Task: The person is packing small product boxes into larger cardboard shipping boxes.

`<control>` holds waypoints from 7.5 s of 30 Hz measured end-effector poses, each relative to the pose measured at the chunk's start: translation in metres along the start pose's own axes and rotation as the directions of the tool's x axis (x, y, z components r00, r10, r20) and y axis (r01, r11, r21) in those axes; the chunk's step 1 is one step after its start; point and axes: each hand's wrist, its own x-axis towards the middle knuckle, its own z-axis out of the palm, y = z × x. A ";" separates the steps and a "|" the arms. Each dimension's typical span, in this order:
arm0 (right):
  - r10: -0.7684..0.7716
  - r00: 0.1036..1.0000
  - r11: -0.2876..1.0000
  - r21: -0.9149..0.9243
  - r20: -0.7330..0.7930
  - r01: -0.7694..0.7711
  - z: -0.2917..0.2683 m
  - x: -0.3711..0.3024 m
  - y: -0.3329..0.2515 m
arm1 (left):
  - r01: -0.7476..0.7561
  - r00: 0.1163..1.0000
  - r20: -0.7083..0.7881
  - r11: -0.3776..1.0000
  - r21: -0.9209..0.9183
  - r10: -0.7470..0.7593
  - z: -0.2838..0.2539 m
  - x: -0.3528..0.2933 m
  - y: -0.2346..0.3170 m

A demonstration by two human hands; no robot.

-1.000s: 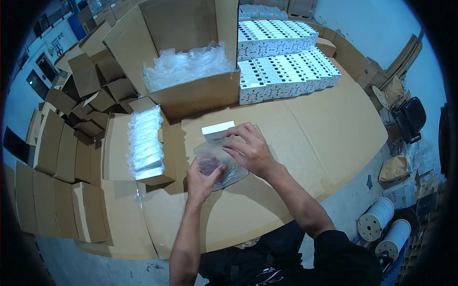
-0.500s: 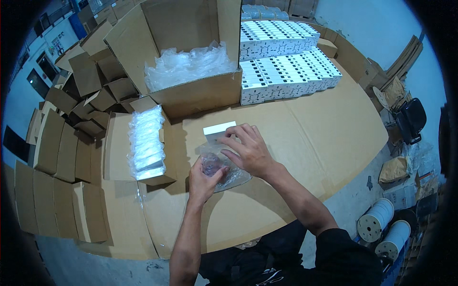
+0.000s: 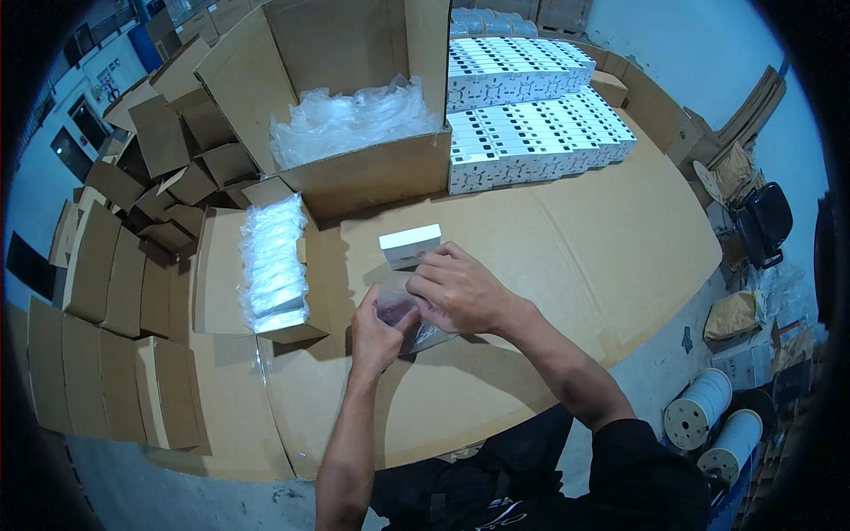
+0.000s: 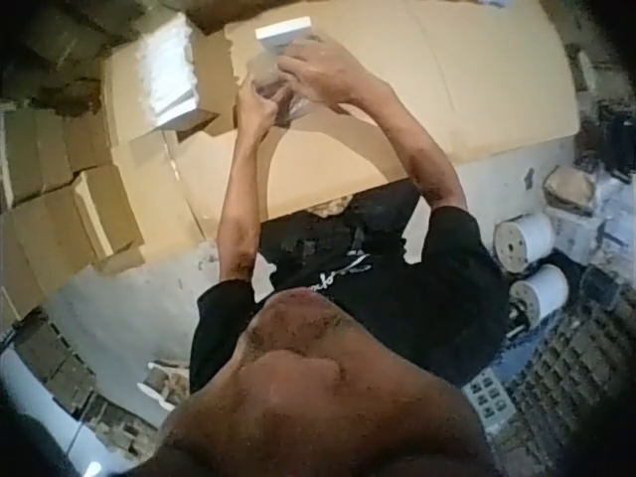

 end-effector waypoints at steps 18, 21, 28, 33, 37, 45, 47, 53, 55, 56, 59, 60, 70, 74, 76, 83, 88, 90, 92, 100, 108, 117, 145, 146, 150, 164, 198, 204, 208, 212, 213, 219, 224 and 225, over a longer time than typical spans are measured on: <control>0.054 0.869 0.892 0.367 0.493 -0.264 -0.036 0.051 0.019 | -0.066 0.993 0.094 0.998 -0.017 0.068 -0.005 -0.006 0.011; 0.058 0.902 0.863 0.433 0.428 -0.262 -0.029 0.046 0.021 | -0.064 0.991 0.110 0.994 -0.091 0.074 -0.003 -0.006 0.004; 0.554 0.823 0.305 0.890 0.124 -0.339 -0.029 0.034 0.023 | -0.039 0.994 0.101 0.995 -0.093 0.048 -0.007 -0.006 0.008; 0.687 0.698 0.349 0.934 -0.201 -0.074 0.003 -0.008 0.067 | 0.007 0.993 0.119 0.984 -0.178 0.014 -0.004 -0.003 0.003; 0.626 0.746 0.484 0.863 -0.228 -0.142 0.017 -0.022 0.077 | 0.032 0.992 0.128 0.981 -0.191 -0.007 -0.009 0.002 0.003; 0.604 0.787 0.325 0.863 0.126 -0.388 0.028 -0.018 0.067 | 0.034 0.989 0.149 0.974 -0.222 0.000 -0.014 0.006 0.009; 0.620 0.772 0.316 0.856 0.140 -0.409 0.031 -0.017 0.068 | 0.015 0.990 0.143 0.980 -0.198 0.013 -0.013 0.008 0.010; 0.697 0.717 0.307 0.894 0.022 -0.327 0.038 -0.013 0.075 | 0.090 0.977 0.210 0.973 -0.214 -0.044 -0.016 0.010 0.004; 0.725 0.666 0.323 0.941 -0.176 -0.102 0.040 -0.011 0.079 | 0.064 0.973 0.230 0.980 -0.187 -0.019 -0.016 0.009 0.006; 0.763 0.623 0.293 0.952 -0.174 -0.093 0.039 -0.011 0.078 | 0.064 0.974 0.227 0.980 -0.186 -0.021 -0.017 0.009 0.006; 0.818 0.545 0.186 0.981 -0.184 0.052 0.038 -0.012 0.075 | 0.062 0.976 0.215 0.976 -0.210 -0.016 -0.016 0.009 0.006; 0.818 0.544 0.187 0.981 -0.184 0.052 0.037 -0.012 0.074 | 0.074 0.973 0.230 0.975 -0.212 -0.024 -0.017 0.009 0.006; 0.767 0.638 0.026 0.997 -0.068 0.076 0.036 -0.017 0.072 | 0.092 0.971 0.237 0.970 -0.227 -0.037 -0.016 0.011 0.004; 0.740 0.665 0.115 0.993 -0.095 0.015 0.036 -0.021 0.077 | 0.064 0.976 0.215 0.973 -0.220 -0.016 -0.017 0.011 0.009; 0.734 0.674 0.107 0.994 -0.084 0.008 0.035 -0.022 0.077 | 0.052 0.977 0.210 0.988 -0.146 -0.021 -0.018 0.010 0.013; 0.668 0.743 0.158 0.983 -0.036 -0.094 0.034 -0.021 0.074 | 0.076 0.975 0.216 0.990 -0.121 -0.049 -0.018 0.012 0.005; 0.638 0.769 0.203 0.954 0.042 -0.220 0.029 -0.020 0.067 | 0.011 0.984 0.175 0.984 -0.176 0.020 -0.015 0.009 0.014; 0.627 0.776 0.234 0.936 0.061 -0.262 0.029 -0.019 0.066 | -0.019 0.986 0.161 0.982 -0.188 0.050 -0.011 0.010 0.013; 0.609 0.789 0.232 0.932 0.083 -0.277 0.032 -0.018 0.065 | -0.051 0.986 0.145 0.979 -0.197 0.081 -0.011 0.010 0.010; 0.676 0.726 0.155 0.940 0.125 -0.306 0.041 -0.011 0.055 | 0.010 0.997 -0.068 0.923 -0.385 -0.039 0.000 0.026 -0.016; 0.675 0.663 0.116 0.841 0.324 -0.529 0.052 -0.011 0.048 | -0.001 0.994 -0.107 0.944 -0.329 -0.036 0.004 0.036 -0.015; 0.761 0.618 0.041 0.935 0.199 -0.351 0.063 -0.005 0.040 | 0.020 0.986 -0.151 0.962 -0.273 -0.063 0.001 0.045 -0.013; 0.590 0.784 0.221 0.895 0.194 -0.387 0.030 -0.013 0.042 | -0.095 0.995 -0.055 0.893 -0.439 0.078 -0.011 0.034 0.015; 0.594 0.790 0.191 0.927 0.153 -0.324 0.032 -0.015 0.043 | -0.094 0.996 -0.052 0.893 -0.441 0.079 -0.009 0.034 0.015; 0.606 0.784 0.167 0.943 0.133 -0.289 0.034 -0.011 0.039 | -0.106 0.988 -0.153 0.857 -0.504 0.032 -0.007 0.037 0.004; 0.383 0.923 0.669 0.678 0.036 -0.304 0.007 -0.012 0.031 | -0.079 0.985 -0.170 0.828 -0.556 -0.021 -0.003 0.038 0.005; 0.278 0.925 0.957 -0.160 0.260 -0.242 -0.022 0.029 -0.002 | -0.300 0.950 -0.123 0.949 -0.102 0.287 -0.014 0.011 0.004; 0.203 0.960 0.979 -0.057 0.190 -0.196 -0.045 0.046 0.012 | -0.277 0.932 -0.201 0.950 0.144 0.303 -0.014 -0.042 0.006; 0.212 0.977 0.957 0.201 0.015 -0.211 -0.045 0.079 -0.017 | -0.298 0.940 0.017 0.796 0.528 0.341 -0.039 -0.099 -0.003; 0.212 0.974 0.833 0.536 -0.081 -0.137 -0.004 0.097 -0.032 | -0.269 0.955 0.081 0.726 0.633 0.284 -0.049 -0.139 0.004; 0.215 0.973 0.835 0.532 -0.078 -0.142 0.005 0.097 -0.033 | -0.237 0.964 0.068 0.708 0.666 0.258 -0.049 -0.146 0.007; 0.298 0.954 0.722 0.660 -0.026 -0.207 0.045 0.097 -0.038 | -0.178 0.974 0.030 0.678 0.713 0.224 -0.052 -0.159 0.007; 0.225 0.974 0.798 0.575 -0.004 -0.182 0.039 0.103 -0.035 | -0.179 0.973 0.029 0.674 0.717 0.227 -0.050 -0.159 0.007; 0.174 0.985 0.837 0.529 -0.015 -0.140 0.038 0.105 -0.035 | -0.175 0.974 0.026 0.676 0.716 0.224 -0.050 -0.159 0.008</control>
